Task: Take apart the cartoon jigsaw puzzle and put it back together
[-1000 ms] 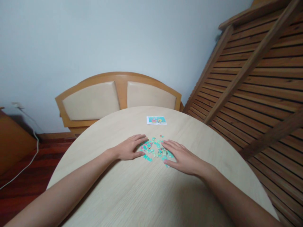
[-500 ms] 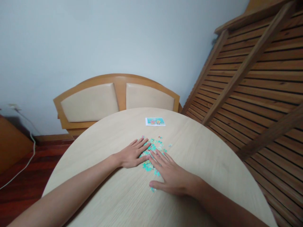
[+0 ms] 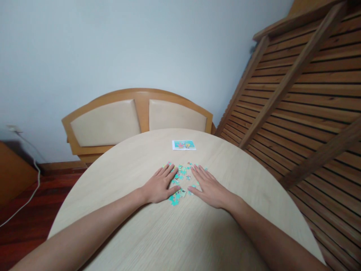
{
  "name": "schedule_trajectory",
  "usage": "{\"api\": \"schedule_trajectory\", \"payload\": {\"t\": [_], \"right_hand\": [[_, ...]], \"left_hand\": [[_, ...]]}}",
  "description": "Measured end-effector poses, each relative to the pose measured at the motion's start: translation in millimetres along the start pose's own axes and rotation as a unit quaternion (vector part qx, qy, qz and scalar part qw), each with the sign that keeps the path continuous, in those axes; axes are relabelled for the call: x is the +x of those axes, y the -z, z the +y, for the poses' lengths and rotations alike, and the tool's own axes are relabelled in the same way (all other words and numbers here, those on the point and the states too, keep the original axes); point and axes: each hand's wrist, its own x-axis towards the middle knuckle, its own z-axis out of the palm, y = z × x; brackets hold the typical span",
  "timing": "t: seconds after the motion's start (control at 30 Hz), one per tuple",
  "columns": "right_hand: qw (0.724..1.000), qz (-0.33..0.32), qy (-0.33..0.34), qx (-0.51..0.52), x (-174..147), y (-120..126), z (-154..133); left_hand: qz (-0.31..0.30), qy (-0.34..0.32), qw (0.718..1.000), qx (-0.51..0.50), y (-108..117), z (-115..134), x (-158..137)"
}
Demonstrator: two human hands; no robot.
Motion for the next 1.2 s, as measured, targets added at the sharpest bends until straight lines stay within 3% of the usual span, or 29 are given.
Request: {"api": "schedule_trajectory", "payload": {"t": [0.13, 0.27, 0.43, 0.63, 0.8, 0.93, 1.07, 1.2], "right_hand": [[0.999, 0.007, -0.050, -0.012, 6, -1, 10], [0.999, -0.039, -0.015, 0.009, 3, 2, 5], [0.998, -0.053, 0.036, 0.029, -8, -1, -32], [0.999, 0.019, -0.012, 0.023, 1, -20, -66], [0.995, 0.062, -0.075, 0.003, 38, -26, -56], [0.990, 0.072, -0.118, -0.008, 60, -20, -42], [0.991, 0.074, -0.110, -0.023, 53, -14, -28], [0.988, 0.009, -0.156, 0.008, 34, -7, -8]], "left_hand": [[-0.003, 0.042, 0.999, 0.001, 1, 3, 2], [0.008, 0.074, 0.997, 0.007, 1, 4, 4], [0.042, 0.129, 0.991, 0.011, -1, 3, 6], [0.057, 0.105, 0.991, -0.061, -4, -2, 9], [0.093, 0.119, 0.982, -0.111, -5, -9, 13], [0.104, 0.118, 0.986, -0.052, -5, -14, 10], [0.071, 0.100, 0.992, 0.008, 0, -16, 4], [0.015, 0.084, 0.996, 0.025, 5, -15, 7]]}}
